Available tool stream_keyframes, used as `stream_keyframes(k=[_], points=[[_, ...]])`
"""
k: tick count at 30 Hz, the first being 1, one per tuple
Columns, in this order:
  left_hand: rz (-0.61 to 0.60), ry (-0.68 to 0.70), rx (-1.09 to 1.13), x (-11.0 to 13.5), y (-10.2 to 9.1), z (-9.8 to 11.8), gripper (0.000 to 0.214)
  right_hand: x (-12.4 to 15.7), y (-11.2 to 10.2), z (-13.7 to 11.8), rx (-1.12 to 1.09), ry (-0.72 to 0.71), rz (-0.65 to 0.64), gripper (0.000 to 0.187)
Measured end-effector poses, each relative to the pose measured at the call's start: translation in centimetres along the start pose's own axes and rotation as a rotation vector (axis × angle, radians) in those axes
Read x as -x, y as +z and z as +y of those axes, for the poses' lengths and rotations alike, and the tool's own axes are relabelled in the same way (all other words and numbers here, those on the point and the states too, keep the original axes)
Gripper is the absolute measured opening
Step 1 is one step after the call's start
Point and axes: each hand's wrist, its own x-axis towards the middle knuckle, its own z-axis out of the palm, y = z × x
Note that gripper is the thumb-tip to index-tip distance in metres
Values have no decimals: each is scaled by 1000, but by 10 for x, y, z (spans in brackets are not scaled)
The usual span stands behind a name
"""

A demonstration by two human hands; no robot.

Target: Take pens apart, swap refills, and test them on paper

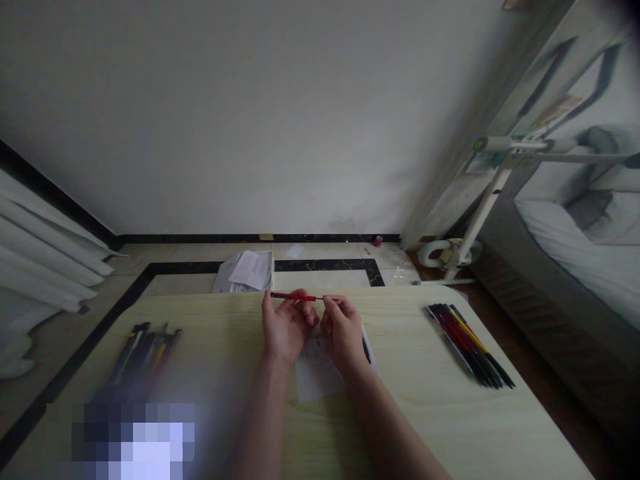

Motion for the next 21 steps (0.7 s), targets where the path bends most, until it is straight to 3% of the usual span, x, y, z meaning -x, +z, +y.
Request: stream_keyframes(k=[21], points=[[-6,9,27,-1,-2,-1,57,1,3,-3,24,-1,2,22]])
